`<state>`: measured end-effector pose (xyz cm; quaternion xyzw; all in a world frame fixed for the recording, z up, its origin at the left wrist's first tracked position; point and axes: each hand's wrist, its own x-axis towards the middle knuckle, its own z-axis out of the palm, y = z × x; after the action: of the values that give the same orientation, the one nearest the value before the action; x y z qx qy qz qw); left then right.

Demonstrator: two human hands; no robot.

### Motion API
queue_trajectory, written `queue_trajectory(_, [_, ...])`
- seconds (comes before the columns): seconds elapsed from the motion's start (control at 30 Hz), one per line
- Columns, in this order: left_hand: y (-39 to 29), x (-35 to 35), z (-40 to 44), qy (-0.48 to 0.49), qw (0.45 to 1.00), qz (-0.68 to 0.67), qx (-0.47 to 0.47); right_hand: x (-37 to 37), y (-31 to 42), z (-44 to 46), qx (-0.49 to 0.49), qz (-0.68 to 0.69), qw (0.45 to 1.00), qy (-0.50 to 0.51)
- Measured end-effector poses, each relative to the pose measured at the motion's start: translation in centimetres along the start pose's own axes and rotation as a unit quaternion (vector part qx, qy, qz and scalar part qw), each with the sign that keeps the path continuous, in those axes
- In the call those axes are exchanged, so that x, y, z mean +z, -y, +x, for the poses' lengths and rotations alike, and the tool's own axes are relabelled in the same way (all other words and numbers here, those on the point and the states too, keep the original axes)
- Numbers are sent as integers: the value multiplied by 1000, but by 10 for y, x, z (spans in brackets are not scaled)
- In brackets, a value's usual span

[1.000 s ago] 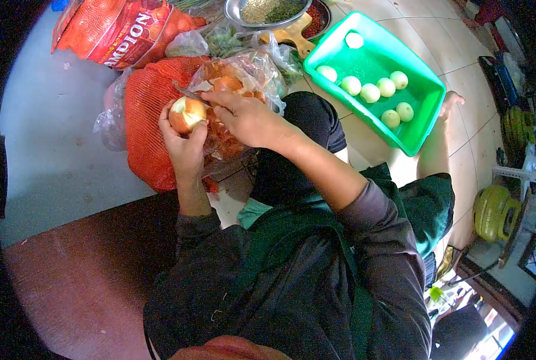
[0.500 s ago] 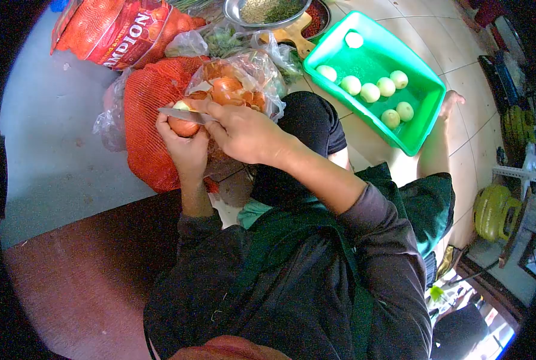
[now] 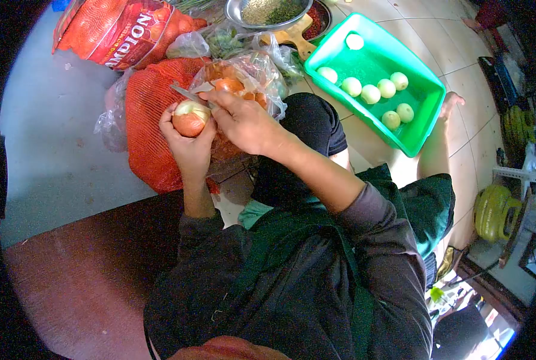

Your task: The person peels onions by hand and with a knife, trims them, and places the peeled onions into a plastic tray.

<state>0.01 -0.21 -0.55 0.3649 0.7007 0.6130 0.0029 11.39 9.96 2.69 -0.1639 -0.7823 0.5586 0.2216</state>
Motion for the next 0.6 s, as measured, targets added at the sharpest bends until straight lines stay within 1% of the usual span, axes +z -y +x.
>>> queue_trajectory(0.07, [0,0,0,3,1000,-27,-1,-2,-1,0,-9,5,1000,-5])
queue_trajectory(0.17, [-7,0,0,36,996,-78,-13,-3,2,1,22,8,1000,1])
queue_trajectory(0.27, [-6,-2,0,57,993,-106,-19,-7,3,2,95,40,994,21])
queue_trajectory(0.37, [-16,-4,0,80,981,-170,-55,-5,-18,4,24,-31,998,-41])
queue_trajectory(0.43, [-18,-6,2,79,971,-215,-73,-1,-45,11,-62,-68,992,-85])
queue_trajectory(0.5, [-16,-10,4,69,965,-234,-95,-3,-55,10,-21,-22,997,-68])
queue_trajectory(0.53, [-13,-11,6,62,965,-232,-107,-12,-34,8,64,42,997,-31])
queue_trajectory(0.6, [-8,-10,7,55,963,-236,-122,-20,-7,3,161,150,975,20])
